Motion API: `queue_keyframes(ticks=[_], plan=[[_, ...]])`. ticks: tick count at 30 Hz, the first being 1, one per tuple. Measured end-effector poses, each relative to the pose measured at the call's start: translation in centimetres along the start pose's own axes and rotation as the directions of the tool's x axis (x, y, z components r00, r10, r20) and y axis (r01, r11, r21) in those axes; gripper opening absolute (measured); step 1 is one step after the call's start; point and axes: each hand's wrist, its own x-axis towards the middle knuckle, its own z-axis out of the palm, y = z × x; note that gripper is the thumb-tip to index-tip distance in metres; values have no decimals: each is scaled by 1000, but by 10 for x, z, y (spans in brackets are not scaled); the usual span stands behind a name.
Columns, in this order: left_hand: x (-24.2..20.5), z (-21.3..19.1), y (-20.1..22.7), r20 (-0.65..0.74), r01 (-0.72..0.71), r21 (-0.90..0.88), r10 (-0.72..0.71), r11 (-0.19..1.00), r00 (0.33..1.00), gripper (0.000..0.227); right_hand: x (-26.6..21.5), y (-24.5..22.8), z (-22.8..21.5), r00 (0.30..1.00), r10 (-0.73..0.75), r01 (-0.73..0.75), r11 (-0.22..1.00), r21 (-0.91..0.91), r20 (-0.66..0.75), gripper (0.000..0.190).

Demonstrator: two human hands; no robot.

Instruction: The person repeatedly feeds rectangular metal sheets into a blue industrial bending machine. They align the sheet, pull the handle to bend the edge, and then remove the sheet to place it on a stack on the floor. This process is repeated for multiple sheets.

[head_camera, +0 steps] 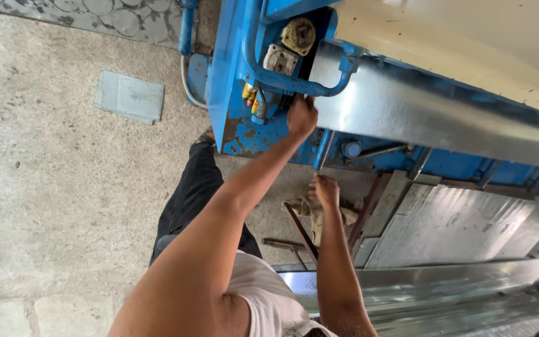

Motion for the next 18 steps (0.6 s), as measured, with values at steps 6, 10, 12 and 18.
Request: queue_keyframes(ticks=[6,10,12,18], plan=[[61,18,17,36,-87,31,86,996,996,44,-9,15,8,998,-62,64,993,-101,26,36],[13,-3,12,-20,-234,37,235,971,972,42,-12,18,4,997,-48,36,979,-199,-56,35],[-8,-18,2,-19,-160,-60,159,985,987,48,-15,20,-1,994,-68,52,982,-184,-82,33],[-6,-15,-2,5,-146,-59,147,987,989,42,-33,23,-1,947,-317,253,840,-479,-57,33]])
